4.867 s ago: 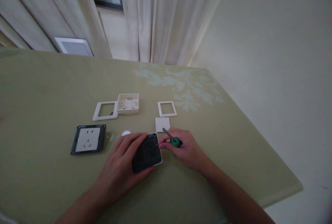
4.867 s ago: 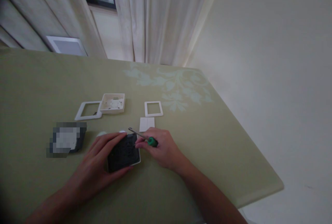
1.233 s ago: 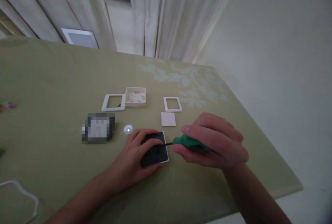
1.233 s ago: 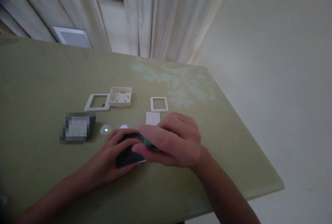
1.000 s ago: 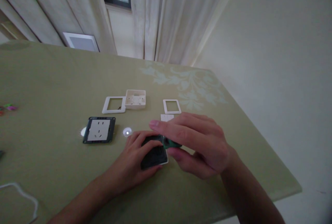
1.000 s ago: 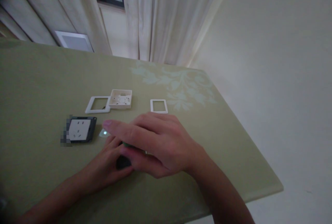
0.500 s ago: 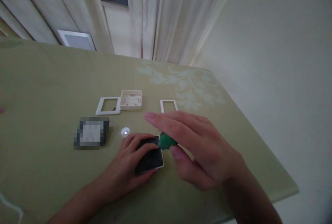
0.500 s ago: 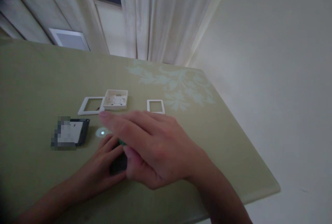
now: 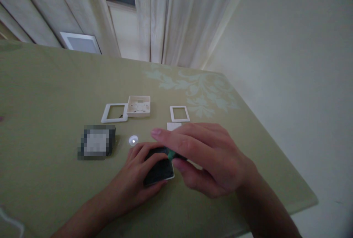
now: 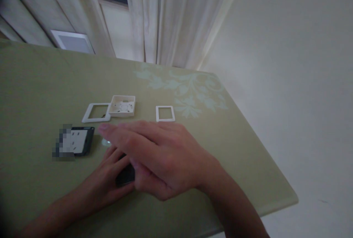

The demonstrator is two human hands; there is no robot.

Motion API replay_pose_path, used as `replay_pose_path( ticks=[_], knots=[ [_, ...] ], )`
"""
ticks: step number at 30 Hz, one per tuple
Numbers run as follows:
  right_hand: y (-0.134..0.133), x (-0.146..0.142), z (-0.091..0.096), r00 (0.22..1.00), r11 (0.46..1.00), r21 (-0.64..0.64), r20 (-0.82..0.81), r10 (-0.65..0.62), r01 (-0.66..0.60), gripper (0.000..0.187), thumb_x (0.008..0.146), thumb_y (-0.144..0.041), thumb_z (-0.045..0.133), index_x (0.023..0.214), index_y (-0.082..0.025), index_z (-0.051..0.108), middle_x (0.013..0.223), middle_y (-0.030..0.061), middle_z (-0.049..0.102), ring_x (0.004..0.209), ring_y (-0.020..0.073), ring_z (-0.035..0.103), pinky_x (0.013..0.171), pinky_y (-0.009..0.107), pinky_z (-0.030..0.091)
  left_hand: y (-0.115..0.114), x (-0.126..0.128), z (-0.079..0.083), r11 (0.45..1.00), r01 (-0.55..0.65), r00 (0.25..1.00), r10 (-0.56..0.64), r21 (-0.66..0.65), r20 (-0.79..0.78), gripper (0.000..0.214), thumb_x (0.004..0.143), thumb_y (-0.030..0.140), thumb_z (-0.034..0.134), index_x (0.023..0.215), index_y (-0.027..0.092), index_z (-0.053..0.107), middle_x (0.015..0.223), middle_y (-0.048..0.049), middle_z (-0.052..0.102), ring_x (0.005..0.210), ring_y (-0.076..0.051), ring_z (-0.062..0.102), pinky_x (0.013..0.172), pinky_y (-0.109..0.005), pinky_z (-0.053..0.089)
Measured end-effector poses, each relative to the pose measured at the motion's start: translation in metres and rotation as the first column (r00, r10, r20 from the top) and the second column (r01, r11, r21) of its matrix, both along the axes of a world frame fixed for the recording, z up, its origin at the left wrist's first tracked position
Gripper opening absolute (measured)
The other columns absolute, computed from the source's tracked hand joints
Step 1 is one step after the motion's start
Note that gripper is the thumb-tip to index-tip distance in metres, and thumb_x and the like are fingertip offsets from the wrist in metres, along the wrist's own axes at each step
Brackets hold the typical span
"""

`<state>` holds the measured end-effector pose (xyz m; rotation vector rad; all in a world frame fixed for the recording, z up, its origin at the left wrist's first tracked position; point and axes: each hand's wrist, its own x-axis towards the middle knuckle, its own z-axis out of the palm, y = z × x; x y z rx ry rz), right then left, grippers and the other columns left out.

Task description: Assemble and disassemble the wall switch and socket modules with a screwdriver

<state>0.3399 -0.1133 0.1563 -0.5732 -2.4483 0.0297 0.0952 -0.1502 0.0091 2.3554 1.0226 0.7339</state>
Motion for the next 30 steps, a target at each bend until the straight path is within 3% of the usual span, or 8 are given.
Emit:
replay_pose_path(
  ticks=[3,7,11,16,18,23,27,30],
  knots=[
    [0.0011,0.0006,-0.0005,0.996,0.990,0.111,-0.022,-0.082,0.084,0.040,0.110,-0.043,0.066,0.134,-0.012,0.071,0.086,0.0009,0.078,0.067,0.0160,0.069,0.064,0.031,0.056,-0.0002,0.0000,-0.0011,1.000,-0.003,1.000,0.003,0.003,-0.005,0.052,0.098,0.030,0.078,0.146,0.037,0.061,0.159,-0.0057,0.059,0.142,-0.040,0.054,0.119,-0.064,0.052],
    [0.0040,0.0003,-0.0036,0.999,0.996,-0.078,-0.032,0.032,-0.034,0.044,0.114,-0.031,0.048,0.151,-0.009,0.059,0.131,0.0130,0.079,0.107,0.0201,0.078,0.089,0.033,0.063,0.0003,0.0002,-0.0031,1.000,-0.013,1.000,0.013,0.006,0.003,0.055,0.096,0.034,0.081,0.147,0.035,0.061,0.160,-0.0073,0.056,0.143,-0.040,0.052,0.117,-0.065,0.054],
    [0.0054,0.0003,-0.0066,0.992,0.993,0.102,-0.123,-0.038,0.051,0.028,0.104,-0.039,0.076,0.120,-0.016,0.074,0.082,-0.0006,0.078,0.066,0.0138,0.070,0.061,0.027,0.055,0.0005,0.0006,-0.0026,1.000,-0.005,1.000,0.005,-0.012,0.015,0.051,0.097,0.028,0.078,0.144,0.039,0.062,0.156,-0.0041,0.057,0.142,-0.038,0.053,0.118,-0.064,0.054],
    [0.0069,0.0039,-0.0016,0.993,0.988,-0.133,-0.097,0.062,-0.074,0.036,0.111,-0.023,0.057,0.142,-0.007,0.065,0.147,0.0181,0.073,0.131,0.0231,0.073,0.105,0.034,0.062,0.0005,0.0010,-0.0028,1.000,-0.004,0.999,0.004,-0.002,0.035,0.056,0.096,0.029,0.080,0.147,0.037,0.058,0.153,-0.0071,0.059,0.138,-0.037,0.055,0.114,-0.062,0.056],
    [0.0073,0.0044,-0.0019,0.991,0.986,-0.153,-0.121,0.055,-0.073,0.034,0.112,-0.023,0.060,0.144,-0.011,0.066,0.129,0.0109,0.081,0.113,0.0169,0.078,0.095,0.028,0.062,0.0009,0.0008,-0.0038,1.000,-0.006,0.999,0.005,0.010,0.054,0.062,0.095,0.029,0.082,0.150,0.036,0.056,0.151,-0.0080,0.061,0.137,-0.037,0.056,0.113,-0.062,0.057],
    [0.0035,0.0029,-0.0032,0.980,0.959,0.228,-0.141,-0.138,0.167,0.027,0.099,-0.043,0.081,0.093,-0.018,0.074,0.069,-0.0025,0.070,0.059,0.0139,0.062,0.059,0.030,0.048,0.0020,0.0004,-0.0052,1.000,-0.003,0.999,0.003,-0.004,0.051,0.065,0.097,0.031,0.081,0.155,0.036,0.053,0.154,-0.0075,0.060,0.141,-0.037,0.055,0.118,-0.063,0.054],
    [0.0013,0.0035,0.0028,0.999,0.986,-0.159,-0.035,0.040,-0.045,0.044,0.115,-0.031,0.048,0.151,-0.008,0.058,0.140,0.0175,0.074,0.125,0.0229,0.072,0.102,0.037,0.060,0.0025,0.0006,-0.0035,1.000,0.000,0.999,0.000,0.007,0.036,0.069,0.096,0.031,0.082,0.157,0.036,0.051,0.152,-0.0076,0.063,0.138,-0.038,0.057,0.117,-0.063,0.055],
    [0.0021,0.0030,0.0014,0.994,0.991,-0.122,-0.097,0.048,-0.060,0.026,0.112,-0.030,0.060,0.133,-0.018,0.069,0.105,0.0037,0.079,0.091,0.0149,0.074,0.080,0.027,0.059,0.0023,0.0007,-0.0017,1.000,-0.004,1.000,0.003,0.011,0.020,0.066,0.096,0.030,0.081,0.155,0.038,0.053,0.151,-0.0059,0.064,0.138,-0.038,0.057,0.115,-0.063,0.056]
  ],
)
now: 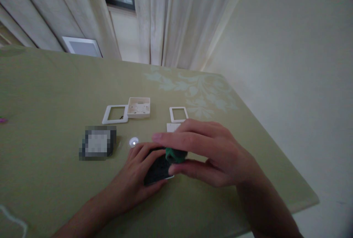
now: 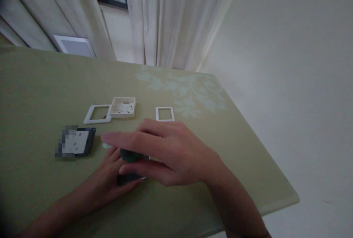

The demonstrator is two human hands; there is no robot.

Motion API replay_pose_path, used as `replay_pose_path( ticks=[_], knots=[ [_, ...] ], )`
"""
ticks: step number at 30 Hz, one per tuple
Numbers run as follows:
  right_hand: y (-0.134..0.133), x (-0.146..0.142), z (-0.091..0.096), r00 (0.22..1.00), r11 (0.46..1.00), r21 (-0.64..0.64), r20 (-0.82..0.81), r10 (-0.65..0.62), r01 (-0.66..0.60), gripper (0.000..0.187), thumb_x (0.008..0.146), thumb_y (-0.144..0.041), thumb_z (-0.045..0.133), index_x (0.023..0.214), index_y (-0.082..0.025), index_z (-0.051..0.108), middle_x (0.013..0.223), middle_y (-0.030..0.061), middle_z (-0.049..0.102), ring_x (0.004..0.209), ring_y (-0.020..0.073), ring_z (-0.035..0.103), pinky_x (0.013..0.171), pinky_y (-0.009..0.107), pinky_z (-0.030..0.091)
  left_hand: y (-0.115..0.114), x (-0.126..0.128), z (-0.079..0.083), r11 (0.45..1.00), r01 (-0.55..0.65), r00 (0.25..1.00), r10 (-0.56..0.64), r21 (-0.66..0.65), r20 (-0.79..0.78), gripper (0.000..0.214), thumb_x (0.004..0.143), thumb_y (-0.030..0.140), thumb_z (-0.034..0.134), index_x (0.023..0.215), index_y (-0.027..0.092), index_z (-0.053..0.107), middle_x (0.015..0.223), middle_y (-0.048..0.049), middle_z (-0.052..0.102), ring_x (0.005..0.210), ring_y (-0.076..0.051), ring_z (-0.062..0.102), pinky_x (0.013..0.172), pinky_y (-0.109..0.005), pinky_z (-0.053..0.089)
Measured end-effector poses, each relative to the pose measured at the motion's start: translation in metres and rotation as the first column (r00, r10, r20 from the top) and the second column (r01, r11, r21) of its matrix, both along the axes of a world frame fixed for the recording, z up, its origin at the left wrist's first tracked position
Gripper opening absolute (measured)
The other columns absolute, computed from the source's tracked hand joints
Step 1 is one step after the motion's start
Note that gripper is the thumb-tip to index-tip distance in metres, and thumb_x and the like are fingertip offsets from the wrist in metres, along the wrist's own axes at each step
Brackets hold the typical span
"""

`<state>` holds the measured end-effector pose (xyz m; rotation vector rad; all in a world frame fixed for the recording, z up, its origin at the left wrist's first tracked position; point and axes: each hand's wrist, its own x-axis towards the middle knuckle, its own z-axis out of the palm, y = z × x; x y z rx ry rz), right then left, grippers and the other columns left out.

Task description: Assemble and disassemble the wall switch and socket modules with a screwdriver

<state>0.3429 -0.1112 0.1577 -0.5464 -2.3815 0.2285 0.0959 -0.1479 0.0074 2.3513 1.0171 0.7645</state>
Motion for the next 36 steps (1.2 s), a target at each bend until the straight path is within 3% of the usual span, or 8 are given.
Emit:
replay_pose_path(
  ticks=[3,8,14,19,25,30,33,36],
  knots=[
    [0.000,-0.001,-0.003,0.984,0.934,0.311,-0.054,-0.167,0.176,0.024,0.100,-0.041,0.079,0.090,-0.021,0.070,0.067,-0.0049,0.062,0.057,0.0133,0.056,0.057,0.030,0.045,0.000,0.000,0.000,1.000,-0.006,1.000,0.006,-0.018,0.010,0.064,0.097,0.030,0.080,0.154,0.038,0.052,0.152,-0.0054,0.063,0.140,-0.038,0.057,0.117,-0.062,0.055],
    [0.004,0.001,-0.004,0.996,0.999,-0.029,0.083,-0.019,0.021,0.046,0.114,-0.028,0.050,0.154,-0.006,0.054,0.147,0.0182,0.072,0.127,0.0230,0.073,0.102,0.035,0.060,-0.001,0.000,0.000,1.000,-0.009,1.000,0.009,-0.015,0.012,0.067,0.095,0.031,0.081,0.155,0.036,0.052,0.150,-0.0091,0.062,0.137,-0.038,0.058,0.115,-0.061,0.056],
    [0.003,-0.002,-0.011,0.973,0.922,0.312,-0.091,-0.213,0.231,0.031,0.099,-0.046,0.082,0.089,-0.020,0.069,0.067,-0.0037,0.067,0.058,0.0132,0.060,0.060,0.029,0.047,0.000,0.000,0.001,0.999,-0.002,1.000,0.002,-0.035,0.000,0.062,0.097,0.032,0.080,0.153,0.037,0.054,0.153,-0.0065,0.062,0.139,-0.039,0.057,0.117,-0.061,0.055],
    [-0.003,0.002,0.002,0.991,0.988,-0.149,0.125,0.055,-0.036,0.051,0.117,-0.033,0.048,0.163,-0.011,0.047,0.151,0.0173,0.069,0.133,0.0221,0.069,0.106,0.036,0.058,0.000,0.000,-0.004,1.000,-0.004,1.000,0.004,-0.013,-0.007,0.069,0.096,0.033,0.081,0.158,0.036,0.050,0.158,-0.0084,0.058,0.143,-0.040,0.053,0.119,-0.065,0.052],
    [0.000,0.000,-0.007,0.972,0.924,0.303,-0.062,-0.225,0.233,0.032,0.099,-0.047,0.080,0.087,-0.020,0.068,0.066,-0.0030,0.067,0.057,0.0146,0.060,0.057,0.031,0.044,0.000,0.000,-0.001,1.000,0.007,1.000,-0.007,-0.030,-0.001,0.063,0.098,0.035,0.081,0.155,0.036,0.052,0.156,-0.0086,0.060,0.139,-0.038,0.056,0.118,-0.064,0.052],
    [0.001,0.003,-0.001,0.996,0.983,-0.181,0.081,0.038,-0.023,0.048,0.114,-0.030,0.048,0.159,-0.014,0.051,0.144,0.0147,0.074,0.127,0.0210,0.073,0.099,0.034,0.059,-0.001,0.000,-0.002,1.000,-0.004,1.000,0.004,0.002,0.002,0.066,0.097,0.032,0.081,0.155,0.036,0.051,0.155,-0.0092,0.060,0.139,-0.038,0.055,0.117,-0.062,0.053],
    [0.004,0.002,-0.009,0.991,0.982,0.131,-0.026,-0.133,0.136,0.012,0.107,-0.029,0.068,0.111,-0.019,0.073,0.086,0.0004,0.079,0.071,0.0142,0.070,0.064,0.028,0.052,-0.001,0.000,-0.004,1.000,-0.005,1.000,0.005,-0.003,0.007,0.067,0.096,0.033,0.082,0.156,0.036,0.052,0.153,-0.0091,0.062,0.138,-0.038,0.056,0.117,-0.060,0.053],
    [0.005,0.001,-0.012,0.959,0.891,0.354,-0.088,-0.271,0.284,0.023,0.101,-0.035,0.073,0.085,-0.021,0.066,0.062,-0.0040,0.065,0.053,0.0136,0.055,0.053,0.032,0.040,-0.001,0.000,-0.003,1.000,-0.001,1.000,0.001,-0.014,0.000,0.070,0.096,0.033,0.083,0.158,0.035,0.050,0.154,-0.0092,0.061,0.139,-0.037,0.055,0.118,-0.060,0.052]
  ],
)
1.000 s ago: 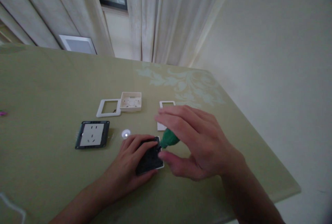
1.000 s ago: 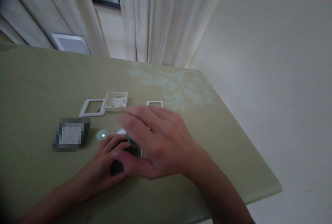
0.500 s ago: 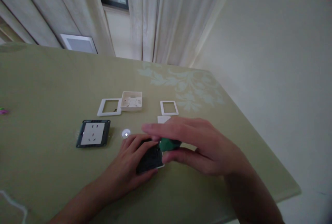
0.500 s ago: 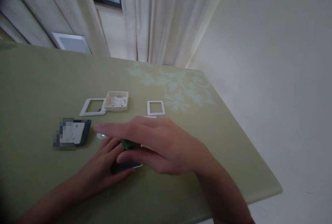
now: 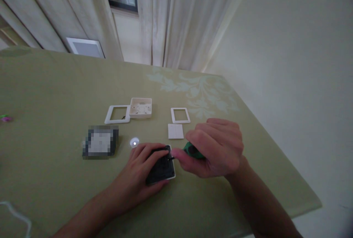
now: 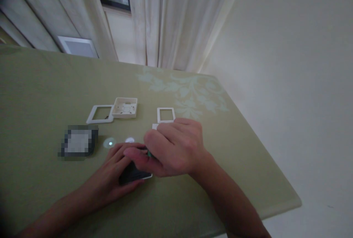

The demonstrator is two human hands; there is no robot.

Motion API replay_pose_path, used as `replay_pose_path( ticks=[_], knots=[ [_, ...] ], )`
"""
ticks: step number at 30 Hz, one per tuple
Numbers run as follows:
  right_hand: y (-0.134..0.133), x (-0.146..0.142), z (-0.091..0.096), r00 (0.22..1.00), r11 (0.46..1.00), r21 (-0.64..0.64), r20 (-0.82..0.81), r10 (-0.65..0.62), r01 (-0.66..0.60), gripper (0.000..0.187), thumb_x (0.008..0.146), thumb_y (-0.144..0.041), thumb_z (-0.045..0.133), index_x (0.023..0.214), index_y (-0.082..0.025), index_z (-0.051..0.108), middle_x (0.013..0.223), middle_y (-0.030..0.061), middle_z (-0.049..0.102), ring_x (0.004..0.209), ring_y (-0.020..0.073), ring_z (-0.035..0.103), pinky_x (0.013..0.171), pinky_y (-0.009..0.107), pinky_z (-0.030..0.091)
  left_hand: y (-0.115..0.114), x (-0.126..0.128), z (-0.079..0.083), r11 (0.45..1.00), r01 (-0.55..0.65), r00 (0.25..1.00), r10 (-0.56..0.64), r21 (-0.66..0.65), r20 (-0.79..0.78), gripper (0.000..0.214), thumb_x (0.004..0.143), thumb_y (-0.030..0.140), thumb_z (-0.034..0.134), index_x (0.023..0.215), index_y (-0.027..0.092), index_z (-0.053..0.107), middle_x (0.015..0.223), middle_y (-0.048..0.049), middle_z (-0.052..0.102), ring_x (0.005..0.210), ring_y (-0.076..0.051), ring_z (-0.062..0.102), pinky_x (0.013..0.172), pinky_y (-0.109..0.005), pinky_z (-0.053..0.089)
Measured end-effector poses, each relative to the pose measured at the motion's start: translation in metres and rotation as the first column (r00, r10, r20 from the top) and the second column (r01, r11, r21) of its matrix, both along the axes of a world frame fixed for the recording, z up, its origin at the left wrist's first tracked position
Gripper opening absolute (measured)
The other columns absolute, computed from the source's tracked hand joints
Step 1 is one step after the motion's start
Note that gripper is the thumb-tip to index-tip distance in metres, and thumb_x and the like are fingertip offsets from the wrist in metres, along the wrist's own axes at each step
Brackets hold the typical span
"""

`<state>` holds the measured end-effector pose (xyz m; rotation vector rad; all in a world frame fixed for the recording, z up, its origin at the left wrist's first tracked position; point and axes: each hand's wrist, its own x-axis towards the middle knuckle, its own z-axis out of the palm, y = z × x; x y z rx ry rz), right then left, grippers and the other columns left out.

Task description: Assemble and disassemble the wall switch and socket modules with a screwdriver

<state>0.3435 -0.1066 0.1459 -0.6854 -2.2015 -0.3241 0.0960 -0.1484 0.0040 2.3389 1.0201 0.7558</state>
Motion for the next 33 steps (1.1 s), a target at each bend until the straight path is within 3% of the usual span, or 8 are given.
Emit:
replay_pose_path(
  ticks=[5,10,13,16,19,23,25,33],
  knots=[
    [0.002,0.008,0.016,0.935,0.784,-0.555,0.033,0.354,-0.277,0.048,0.115,-0.027,0.047,0.161,-0.012,0.047,0.156,0.0160,0.068,0.136,0.0208,0.069,0.107,0.035,0.059,0.000,0.000,0.002,1.000,0.004,1.000,-0.004,-0.016,-0.020,0.065,0.097,0.031,0.081,0.155,0.034,0.051,0.157,-0.0092,0.058,0.140,-0.038,0.053,0.117,-0.062,0.052],
    [-0.001,0.001,0.004,0.995,0.994,-0.082,0.061,0.079,-0.074,0.024,0.103,-0.038,0.079,0.089,-0.021,0.068,0.068,-0.0047,0.071,0.057,0.0121,0.062,0.054,0.029,0.043,0.000,0.000,0.001,1.000,0.015,1.000,-0.015,-0.010,-0.008,0.067,0.098,0.032,0.081,0.157,0.036,0.049,0.155,-0.0097,0.059,0.139,-0.038,0.054,0.116,-0.063,0.052],
    [-0.007,-0.002,0.004,0.993,0.993,-0.102,0.096,0.073,-0.063,0.021,0.103,-0.038,0.073,0.097,-0.019,0.071,0.081,0.0015,0.078,0.069,0.0172,0.070,0.062,0.032,0.051,0.000,-0.001,0.000,1.000,0.014,1.000,-0.014,-0.009,-0.002,0.066,0.098,0.033,0.081,0.157,0.036,0.050,0.155,-0.0096,0.059,0.139,-0.038,0.054,0.116,-0.064,0.052],
    [-0.010,0.005,0.018,0.966,0.820,-0.541,0.051,0.255,-0.188,0.051,0.113,-0.031,0.054,0.161,-0.014,0.049,0.153,0.0143,0.070,0.135,0.0225,0.070,0.109,0.037,0.059,0.000,-0.001,0.000,1.000,-0.007,1.000,0.007,-0.005,-0.013,0.068,0.097,0.034,0.082,0.157,0.037,0.049,0.154,-0.0097,0.059,0.140,-0.039,0.053,0.116,-0.064,0.052],
    [-0.010,0.013,0.026,0.932,0.676,-0.680,-0.029,0.361,-0.283,0.050,0.117,-0.028,0.056,0.165,-0.022,0.048,0.154,0.0083,0.071,0.137,0.0156,0.069,0.113,0.030,0.055,0.000,0.000,0.001,1.000,-0.013,1.000,0.013,-0.004,-0.021,0.067,0.098,0.034,0.082,0.156,0.036,0.049,0.153,-0.0095,0.059,0.140,-0.038,0.053,0.116,-0.063,0.053],
    [-0.011,0.000,0.008,0.999,0.973,-0.229,0.034,0.013,-0.005,0.031,0.101,-0.049,0.082,0.099,-0.018,0.077,0.076,-0.0025,0.077,0.065,0.0128,0.067,0.062,0.029,0.047,0.001,0.000,0.000,1.000,0.012,1.000,-0.012,-0.009,-0.011,0.065,0.098,0.034,0.082,0.154,0.035,0.050,0.154,-0.0093,0.059,0.140,-0.038,0.053,0.116,-0.063,0.053],
    [-0.009,-0.011,-0.006,0.993,0.996,-0.013,0.088,-0.082,0.084,0.043,0.104,-0.050,0.076,0.075,-0.020,0.067,0.061,-0.0046,0.064,0.054,0.0129,0.055,0.056,0.034,0.036,0.001,0.000,-0.001,1.000,0.004,1.000,-0.004,0.000,-0.005,0.060,0.098,0.034,0.082,0.151,0.035,0.053,0.152,-0.0091,0.059,0.139,-0.038,0.053,0.115,-0.063,0.053],
    [0.002,0.001,0.001,0.986,0.989,0.009,0.086,-0.145,0.144,0.035,0.108,-0.039,0.071,0.079,-0.018,0.067,0.065,-0.0014,0.065,0.057,0.0132,0.053,0.058,0.032,0.040,0.002,-0.001,0.003,0.998,-0.057,0.998,0.057,0.006,-0.009,0.065,0.095,0.032,0.083,0.152,0.032,0.052,0.152,-0.0087,0.062,0.137,-0.036,0.057,0.116,-0.059,0.054]
  ],
)
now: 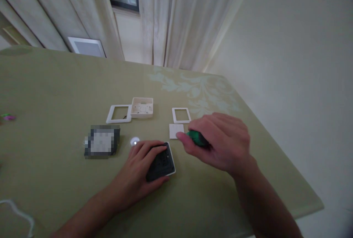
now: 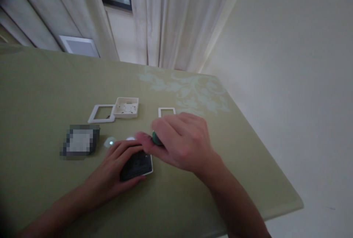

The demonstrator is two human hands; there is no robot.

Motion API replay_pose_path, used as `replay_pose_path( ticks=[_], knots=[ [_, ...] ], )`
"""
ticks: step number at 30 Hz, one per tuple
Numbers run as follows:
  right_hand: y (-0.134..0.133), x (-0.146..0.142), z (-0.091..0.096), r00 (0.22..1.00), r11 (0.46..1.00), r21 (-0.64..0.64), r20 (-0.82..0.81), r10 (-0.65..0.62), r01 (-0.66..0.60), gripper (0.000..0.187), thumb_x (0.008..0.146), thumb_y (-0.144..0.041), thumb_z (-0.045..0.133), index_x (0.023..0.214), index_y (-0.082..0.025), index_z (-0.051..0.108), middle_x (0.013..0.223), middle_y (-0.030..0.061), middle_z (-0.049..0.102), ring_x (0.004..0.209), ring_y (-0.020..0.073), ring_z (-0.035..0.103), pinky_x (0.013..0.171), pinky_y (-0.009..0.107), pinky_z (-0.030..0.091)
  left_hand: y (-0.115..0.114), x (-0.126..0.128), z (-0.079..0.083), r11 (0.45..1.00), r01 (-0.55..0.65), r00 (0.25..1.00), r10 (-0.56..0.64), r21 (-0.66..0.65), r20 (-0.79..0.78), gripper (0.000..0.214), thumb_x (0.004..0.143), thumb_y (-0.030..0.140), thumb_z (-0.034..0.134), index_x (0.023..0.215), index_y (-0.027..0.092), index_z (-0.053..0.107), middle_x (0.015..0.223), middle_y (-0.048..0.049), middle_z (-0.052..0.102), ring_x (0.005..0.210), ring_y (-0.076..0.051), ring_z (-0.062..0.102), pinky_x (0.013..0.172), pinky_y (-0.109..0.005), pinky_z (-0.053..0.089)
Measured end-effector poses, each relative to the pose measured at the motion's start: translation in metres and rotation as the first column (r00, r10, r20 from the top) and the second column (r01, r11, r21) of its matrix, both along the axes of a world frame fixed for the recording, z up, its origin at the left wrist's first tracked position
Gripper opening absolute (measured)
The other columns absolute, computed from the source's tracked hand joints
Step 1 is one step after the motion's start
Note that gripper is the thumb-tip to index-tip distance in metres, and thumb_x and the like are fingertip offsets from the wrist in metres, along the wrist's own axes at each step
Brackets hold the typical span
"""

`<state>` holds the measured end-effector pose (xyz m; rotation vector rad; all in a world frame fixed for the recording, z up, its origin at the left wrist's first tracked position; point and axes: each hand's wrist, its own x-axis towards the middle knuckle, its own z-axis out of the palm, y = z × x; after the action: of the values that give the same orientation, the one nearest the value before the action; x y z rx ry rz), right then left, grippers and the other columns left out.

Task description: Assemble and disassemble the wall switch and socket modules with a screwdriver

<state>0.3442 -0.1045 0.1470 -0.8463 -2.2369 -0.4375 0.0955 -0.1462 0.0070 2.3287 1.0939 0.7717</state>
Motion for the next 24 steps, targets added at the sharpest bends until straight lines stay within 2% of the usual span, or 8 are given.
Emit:
replay_pose_path(
  ticks=[4,8,11,24],
  knots=[
    [-0.001,0.009,0.009,0.990,0.999,-0.033,-0.139,0.026,-0.031,0.028,0.106,-0.033,0.072,0.082,-0.019,0.067,0.064,-0.0030,0.066,0.056,0.0112,0.055,0.058,0.029,0.043,0.000,0.000,-0.002,1.000,-0.011,1.000,0.011,-0.013,-0.007,0.066,0.095,0.031,0.082,0.154,0.033,0.051,0.154,-0.0086,0.062,0.140,-0.036,0.056,0.118,-0.058,0.053],
    [-0.001,0.003,0.004,0.969,0.987,-0.117,-0.235,0.076,-0.106,0.026,0.105,-0.031,0.073,0.083,-0.018,0.068,0.065,-0.0029,0.067,0.056,0.0095,0.055,0.058,0.026,0.045,0.000,-0.001,-0.004,1.000,-0.007,1.000,0.007,0.003,-0.014,0.064,0.095,0.031,0.082,0.153,0.034,0.054,0.156,-0.0087,0.060,0.141,-0.037,0.055,0.118,-0.059,0.052],
    [-0.001,-0.002,-0.001,0.968,0.978,-0.161,-0.230,0.097,-0.136,0.028,0.105,-0.033,0.073,0.082,-0.018,0.069,0.065,-0.0025,0.067,0.056,0.0097,0.055,0.057,0.027,0.045,0.000,-0.002,-0.003,1.000,0.004,1.000,-0.004,0.012,-0.020,0.063,0.096,0.032,0.082,0.153,0.035,0.056,0.157,-0.0088,0.058,0.141,-0.038,0.054,0.117,-0.060,0.051],
    [0.000,-0.004,-0.007,0.971,0.982,-0.150,-0.225,0.079,-0.115,0.030,0.107,-0.037,0.070,0.085,-0.018,0.069,0.066,-0.0027,0.068,0.056,0.0100,0.056,0.058,0.028,0.045,-0.001,-0.002,-0.004,0.999,0.012,0.999,-0.010,0.031,-0.042,0.058,0.097,0.031,0.080,0.150,0.040,0.060,0.157,-0.0067,0.055,0.141,-0.038,0.051,0.116,-0.061,0.051]
  ],
)
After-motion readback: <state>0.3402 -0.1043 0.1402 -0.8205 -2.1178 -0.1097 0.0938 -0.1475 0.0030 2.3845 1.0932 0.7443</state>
